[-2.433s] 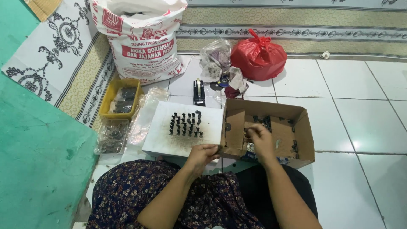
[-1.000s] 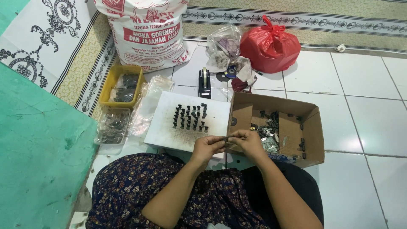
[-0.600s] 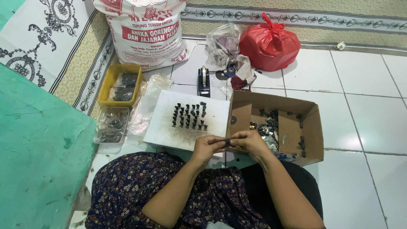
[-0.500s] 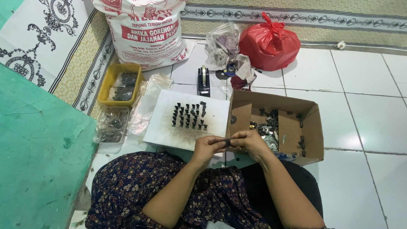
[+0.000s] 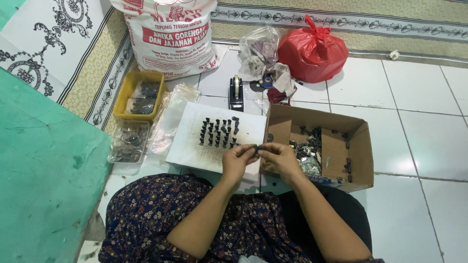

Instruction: Assembling small metal pins with plastic caps and placing them into a foam template base.

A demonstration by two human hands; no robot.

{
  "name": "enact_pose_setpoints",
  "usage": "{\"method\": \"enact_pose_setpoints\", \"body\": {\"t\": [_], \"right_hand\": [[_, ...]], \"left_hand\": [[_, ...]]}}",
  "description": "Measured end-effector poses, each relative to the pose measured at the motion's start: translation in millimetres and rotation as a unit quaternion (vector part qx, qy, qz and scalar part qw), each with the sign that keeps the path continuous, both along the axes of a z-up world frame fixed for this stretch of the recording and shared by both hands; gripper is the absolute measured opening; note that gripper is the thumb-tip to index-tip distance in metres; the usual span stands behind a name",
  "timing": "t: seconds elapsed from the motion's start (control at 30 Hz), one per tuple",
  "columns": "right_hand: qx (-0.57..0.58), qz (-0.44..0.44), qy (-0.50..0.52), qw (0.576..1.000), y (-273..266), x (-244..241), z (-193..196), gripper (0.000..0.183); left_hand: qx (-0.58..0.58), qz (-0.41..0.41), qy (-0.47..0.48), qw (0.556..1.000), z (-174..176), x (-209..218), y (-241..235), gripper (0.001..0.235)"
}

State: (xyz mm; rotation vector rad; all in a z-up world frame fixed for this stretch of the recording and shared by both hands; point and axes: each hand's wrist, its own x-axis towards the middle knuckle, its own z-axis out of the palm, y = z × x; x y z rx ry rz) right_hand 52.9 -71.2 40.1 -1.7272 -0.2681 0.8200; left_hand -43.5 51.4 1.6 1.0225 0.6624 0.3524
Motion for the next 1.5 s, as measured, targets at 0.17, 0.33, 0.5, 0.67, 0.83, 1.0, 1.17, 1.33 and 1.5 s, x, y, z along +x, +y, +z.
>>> {"method": "enact_pose_setpoints", "body": {"t": [0.17,0.33,0.5,0.67,0.83,1.0,1.17,1.33,1.5], "right_hand": [[0.004,0.019,-0.147,0.989,24.9,22.0,-29.6,0.029],[-0.025,0.023,-0.247,0.968,48.0,45.4,-55.6,0.023],[-0.108,0.089,-0.414,0.9,67.3,51.2,-93.3,0.015],[-0.142,0.164,-0.475,0.853,77.5,45.4,-88.3,0.013],[-0.172,0.195,-0.458,0.85,78.1,49.1,-81.0,0.018],[-0.197,0.228,-0.47,0.829,70.8,51.1,-67.8,0.02],[-0.233,0.192,-0.475,0.827,45.0,88.2,-63.1,0.022],[-0.284,0.129,-0.421,0.852,-11.3,159.6,-77.3,0.025],[-0.418,0.086,-0.36,0.83,-72.0,215.6,-208.9,0.026]], "left_hand": [[0.085,-0.022,0.036,0.996,18.0,10.3,24.0,0.026],[0.261,0.021,0.138,0.955,20.4,11.2,54.5,0.028],[0.333,0.055,0.169,0.926,6.9,14.1,58.5,0.027],[0.344,0.059,0.169,0.922,-1.6,16.5,57.6,0.027],[0.378,0.05,0.17,0.909,-4.9,16.2,52.8,0.027],[0.446,0.077,0.103,0.886,-8.8,20.0,46.9,0.023],[0.495,0.053,0.074,0.864,-13.9,36.6,29.0,0.022],[0.534,-0.029,0.024,0.845,-30.8,90.8,-4.6,0.018],[0.57,-0.268,0.125,0.766,-83.8,164.4,-59.3,0.019]]}}
